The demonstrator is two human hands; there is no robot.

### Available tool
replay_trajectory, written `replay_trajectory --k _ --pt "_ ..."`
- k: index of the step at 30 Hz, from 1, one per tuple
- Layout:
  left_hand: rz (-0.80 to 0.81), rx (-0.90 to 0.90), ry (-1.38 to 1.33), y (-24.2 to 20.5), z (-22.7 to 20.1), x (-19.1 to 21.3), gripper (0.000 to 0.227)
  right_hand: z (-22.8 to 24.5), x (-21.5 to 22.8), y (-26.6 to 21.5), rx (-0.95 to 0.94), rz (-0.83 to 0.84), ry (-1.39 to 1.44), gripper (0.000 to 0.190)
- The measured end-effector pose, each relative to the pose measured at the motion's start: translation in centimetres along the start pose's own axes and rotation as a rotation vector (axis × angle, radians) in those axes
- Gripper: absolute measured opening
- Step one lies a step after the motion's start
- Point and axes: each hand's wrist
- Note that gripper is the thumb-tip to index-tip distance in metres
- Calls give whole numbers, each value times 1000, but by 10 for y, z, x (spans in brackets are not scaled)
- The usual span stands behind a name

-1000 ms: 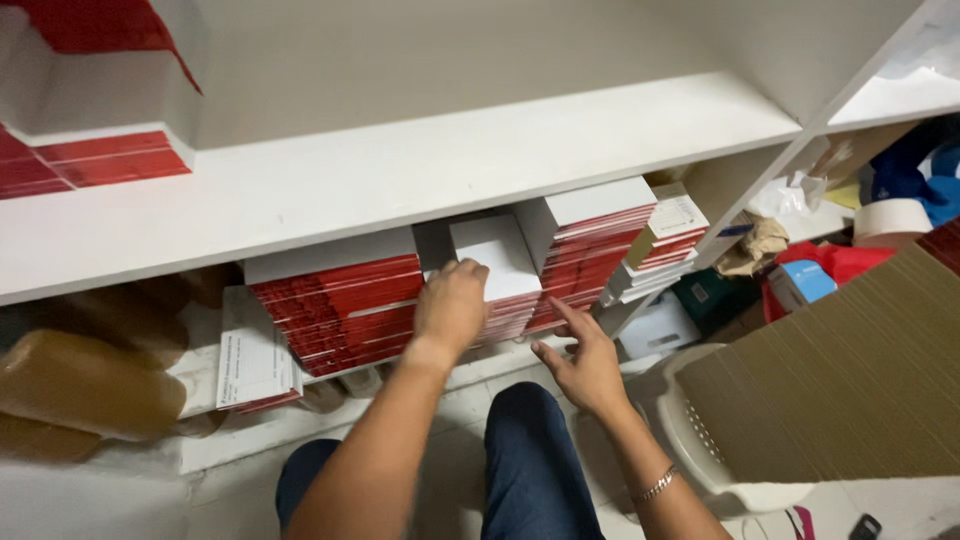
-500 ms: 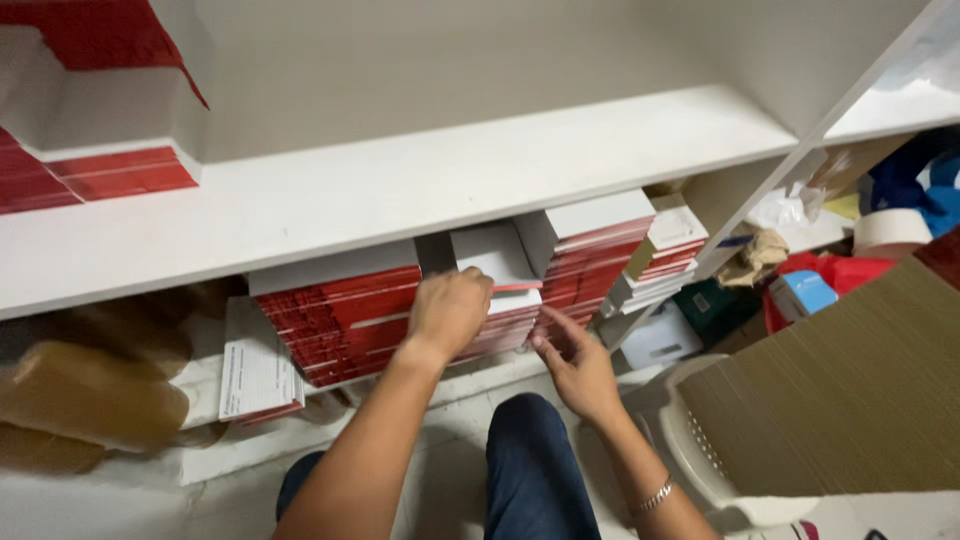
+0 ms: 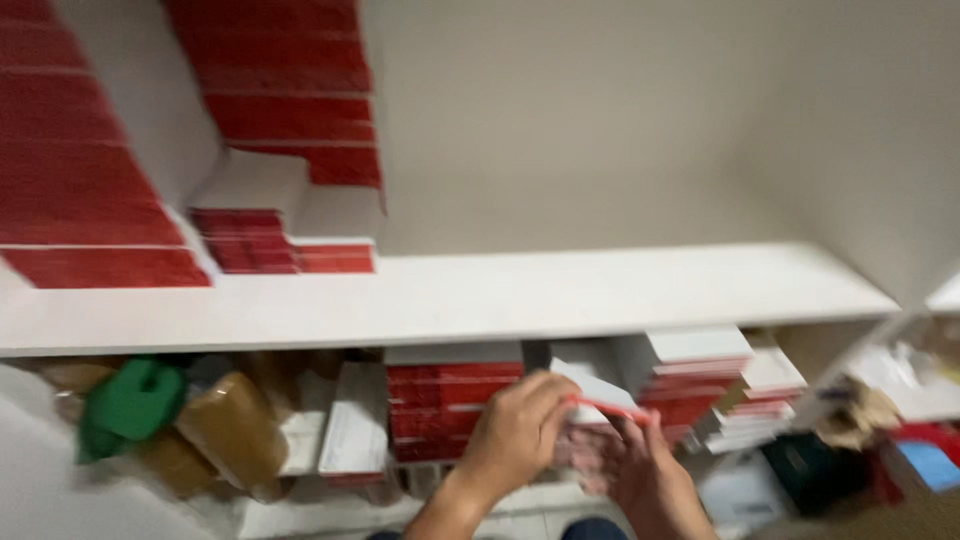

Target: The person sits on the floor and organizes stacks of red and white papers on a white shelf. They pick up individual papers, flip through them, and place them back into neat piles on the shelf.

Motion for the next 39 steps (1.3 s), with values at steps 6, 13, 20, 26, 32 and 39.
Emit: replay_trajectory --k 6,13,20,26,32,39 --pt "-18 -191 -67 -24 -6 73 13 9 -41 -3 -86 -16 74 40" --pt "-87 228 239 -57 42 132 38 43 -140 19 38 97 -110 51" --pt "-182 543 689 -89 103 178 45 80 -230 59 43 196 -154 41" --pt "-193 494 717 -89 99 179 47 81 -257 158 -55 305 -110 88" --pt "-177 468 684 -92 97 183 45 63 -274 212 49 250 -336 88" --pt "-202 458 699 -92 98 181 45 67 -296 194 255 67 -983 70"
Point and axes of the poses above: each hand's wrist, its own y-axis towards the middle knuckle, its own x-axis out of the back of the hand, z = x × y, and after that the axes turned 7 degrees about z, right-handed
